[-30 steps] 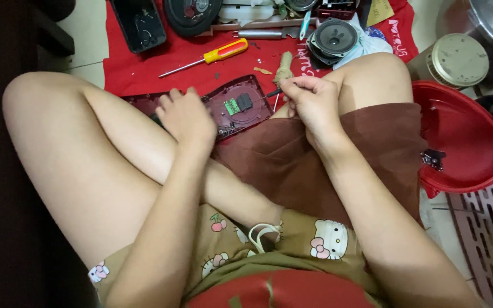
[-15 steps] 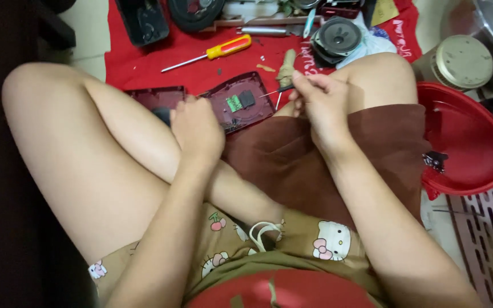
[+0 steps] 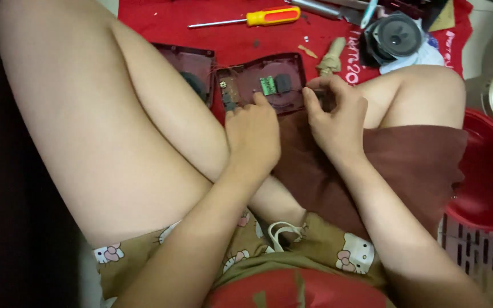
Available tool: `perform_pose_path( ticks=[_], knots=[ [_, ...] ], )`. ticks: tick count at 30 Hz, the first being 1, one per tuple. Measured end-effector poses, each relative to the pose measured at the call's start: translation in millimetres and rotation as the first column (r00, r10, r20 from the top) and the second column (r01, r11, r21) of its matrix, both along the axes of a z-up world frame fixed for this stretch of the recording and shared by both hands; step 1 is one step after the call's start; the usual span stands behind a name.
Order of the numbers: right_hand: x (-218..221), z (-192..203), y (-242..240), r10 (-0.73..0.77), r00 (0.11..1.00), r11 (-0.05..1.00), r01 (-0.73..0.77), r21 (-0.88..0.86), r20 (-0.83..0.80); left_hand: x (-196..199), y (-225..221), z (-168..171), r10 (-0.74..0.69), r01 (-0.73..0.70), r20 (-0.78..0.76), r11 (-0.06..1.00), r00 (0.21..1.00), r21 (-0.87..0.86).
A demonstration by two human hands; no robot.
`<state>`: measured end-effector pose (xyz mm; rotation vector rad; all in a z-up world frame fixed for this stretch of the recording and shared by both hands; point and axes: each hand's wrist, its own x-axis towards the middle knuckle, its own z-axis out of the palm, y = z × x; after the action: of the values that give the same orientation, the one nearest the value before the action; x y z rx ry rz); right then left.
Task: Disassembling a handheld electronic device using a screwdriver to clean and inspect the internal circuit board.
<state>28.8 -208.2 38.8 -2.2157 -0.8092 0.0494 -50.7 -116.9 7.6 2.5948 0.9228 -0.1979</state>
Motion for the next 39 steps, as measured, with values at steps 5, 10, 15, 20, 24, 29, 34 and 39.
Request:
perform_pose_path(
  ticks=[5, 10, 15, 20, 24, 29, 34, 39],
  knots=[
    [-0.4, -5.9, 10.3, 0.089, 0.996, 0.996, -0.089, -0.013, 0.019, -0.6, -1.1, 7.0, 0.012, -0.011, 0.022, 1.0, 1.0, -0.027],
    [-5.0, -16.3, 22.8, 0.219, 0.976, 0.976, -0.219, 0.0, -0.009, 6.7, -11.6, -14.9, 0.028, -0.034, 0.07, 0.996, 0.997, 0.081],
    [-11.7, -14.1, 30.2, 0.233, 0.972, 0.972, -0.232, -0.026, 0.019, 9.7, -15.3, -21.2, 0.092, -0.141, 0.233, 0.969, 0.968, 0.201],
    [-13.0, -11.8, 29.1, 0.217, 0.974, 0.975, -0.214, -0.054, 0.058, 10.5, -14.2, -23.4, 0.09, -0.139, 0.233, 0.969, 0.968, 0.204],
    [-12.2, -9.9, 31.0, 0.246, 0.969, 0.969, -0.246, -0.003, 0.035, 10.0, -14.3, -23.8, 0.052, -0.097, 0.243, 0.979, 0.969, 0.178],
    [-9.5, -13.9, 34.7, 0.278, 0.96, 0.961, -0.277, 0.024, -0.02, 8.7, -8.7, -23.1, 0.009, -0.039, 0.214, 0.99, 0.977, 0.136],
    [-8.2, -17.8, 37.1, 0.272, 0.96, 0.962, -0.272, 0.007, -0.06, 8.5, -8.8, -24.1, 0.008, -0.031, 0.199, 0.993, 0.98, 0.116],
    [-7.8, -17.3, 37.8, 0.284, 0.958, 0.959, -0.284, -0.006, -0.039, 9.3, -5.2, -25.0, -0.025, 0.016, 0.176, 0.998, 0.984, 0.055]
  ],
)
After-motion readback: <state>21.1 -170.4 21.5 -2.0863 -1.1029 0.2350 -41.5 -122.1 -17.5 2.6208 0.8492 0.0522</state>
